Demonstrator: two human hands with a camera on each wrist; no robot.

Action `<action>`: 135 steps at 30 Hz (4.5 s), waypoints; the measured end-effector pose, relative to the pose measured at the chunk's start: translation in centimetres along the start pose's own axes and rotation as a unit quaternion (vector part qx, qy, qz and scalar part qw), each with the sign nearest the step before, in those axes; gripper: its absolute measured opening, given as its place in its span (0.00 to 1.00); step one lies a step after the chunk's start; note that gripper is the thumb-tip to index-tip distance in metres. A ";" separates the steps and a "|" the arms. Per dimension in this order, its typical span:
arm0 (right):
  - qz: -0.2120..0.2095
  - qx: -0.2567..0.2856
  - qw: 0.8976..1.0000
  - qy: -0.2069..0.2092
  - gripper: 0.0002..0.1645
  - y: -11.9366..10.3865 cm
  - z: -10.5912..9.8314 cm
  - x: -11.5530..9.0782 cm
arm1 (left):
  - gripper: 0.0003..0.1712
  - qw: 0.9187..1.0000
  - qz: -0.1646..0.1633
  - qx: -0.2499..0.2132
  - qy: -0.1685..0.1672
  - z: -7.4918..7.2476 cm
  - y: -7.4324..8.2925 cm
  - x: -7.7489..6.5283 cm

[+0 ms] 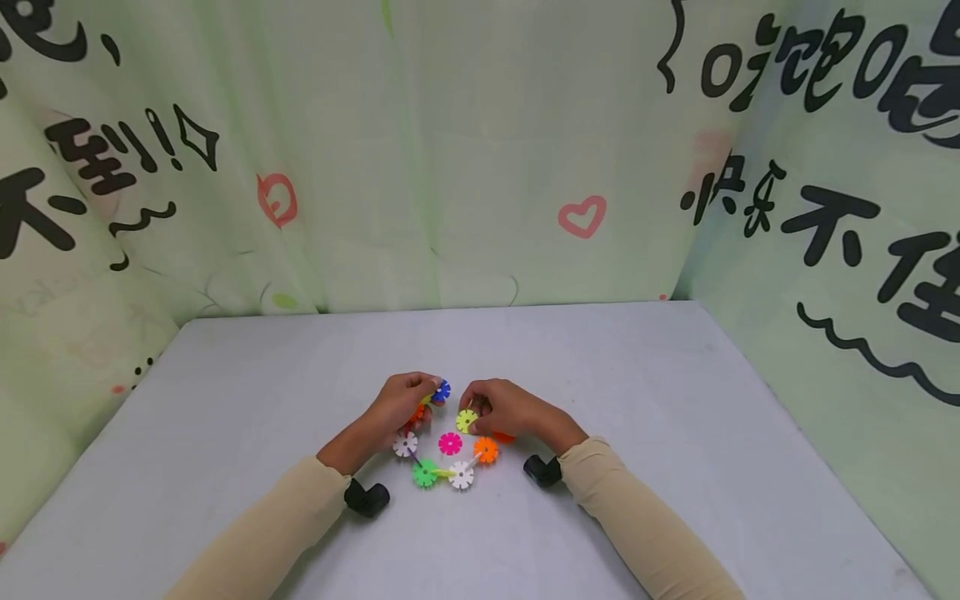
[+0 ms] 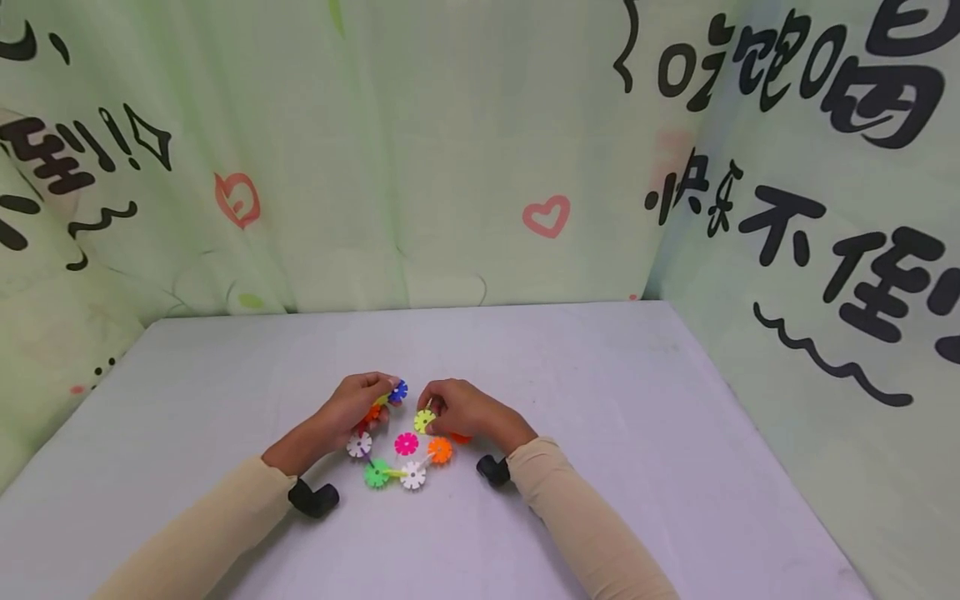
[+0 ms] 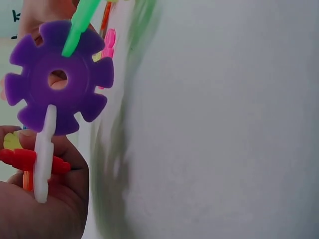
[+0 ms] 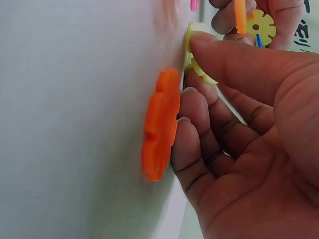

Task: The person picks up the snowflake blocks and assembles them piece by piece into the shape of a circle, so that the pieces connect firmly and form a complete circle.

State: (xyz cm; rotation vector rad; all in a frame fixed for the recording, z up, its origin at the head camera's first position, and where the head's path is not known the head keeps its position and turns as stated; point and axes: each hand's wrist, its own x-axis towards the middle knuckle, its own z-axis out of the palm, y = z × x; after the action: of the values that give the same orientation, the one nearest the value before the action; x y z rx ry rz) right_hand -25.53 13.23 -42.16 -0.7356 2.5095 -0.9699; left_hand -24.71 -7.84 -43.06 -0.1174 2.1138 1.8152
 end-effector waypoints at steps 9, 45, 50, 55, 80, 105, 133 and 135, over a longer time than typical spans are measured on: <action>-0.015 0.004 0.999 0.047 0.10 0.5 -0.5 0.0 | 0.17 1.000 -0.001 -0.023 -0.006 0.3 -0.1 0.0; -0.007 0.065 0.986 0.152 0.06 0.2 -0.3 0.1 | 0.17 0.998 -0.002 -0.056 -0.041 1.2 0.1 -0.4; -0.011 0.074 0.985 0.154 0.05 0.1 -0.2 -0.1 | 0.17 0.998 -0.002 -0.045 -0.032 1.4 0.2 -0.5; -0.020 0.075 0.985 0.155 0.05 -0.1 -0.2 -0.3 | 0.16 0.999 -0.009 -0.034 -0.019 1.7 0.3 -0.4; -0.031 0.036 0.991 0.126 0.06 -0.4 -0.7 -0.4 | 0.17 0.999 -0.001 -0.026 -0.023 1.8 0.7 -0.2; 0.027 -0.031 0.998 0.040 0.14 2.0 -2.0 -4.3 | 0.17 0.998 -0.012 -0.014 -0.066 0.0 0.6 -0.2; -0.011 -0.038 0.999 0.000 0.12 1.8 -2.2 -3.6 | 0.25 0.998 -0.015 -0.035 -0.055 0.5 0.0 -0.4; -0.011 -0.040 0.999 0.004 0.13 1.8 -2.4 -3.5 | 0.26 0.998 -0.016 -0.038 -0.055 0.6 0.0 -0.4</action>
State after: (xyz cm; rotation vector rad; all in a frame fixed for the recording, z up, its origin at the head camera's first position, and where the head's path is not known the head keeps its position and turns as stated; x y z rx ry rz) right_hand -24.44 17.63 -41.27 -0.7870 2.5657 -0.8853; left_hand -24.23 -7.32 -43.00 -0.0689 1.9583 1.8398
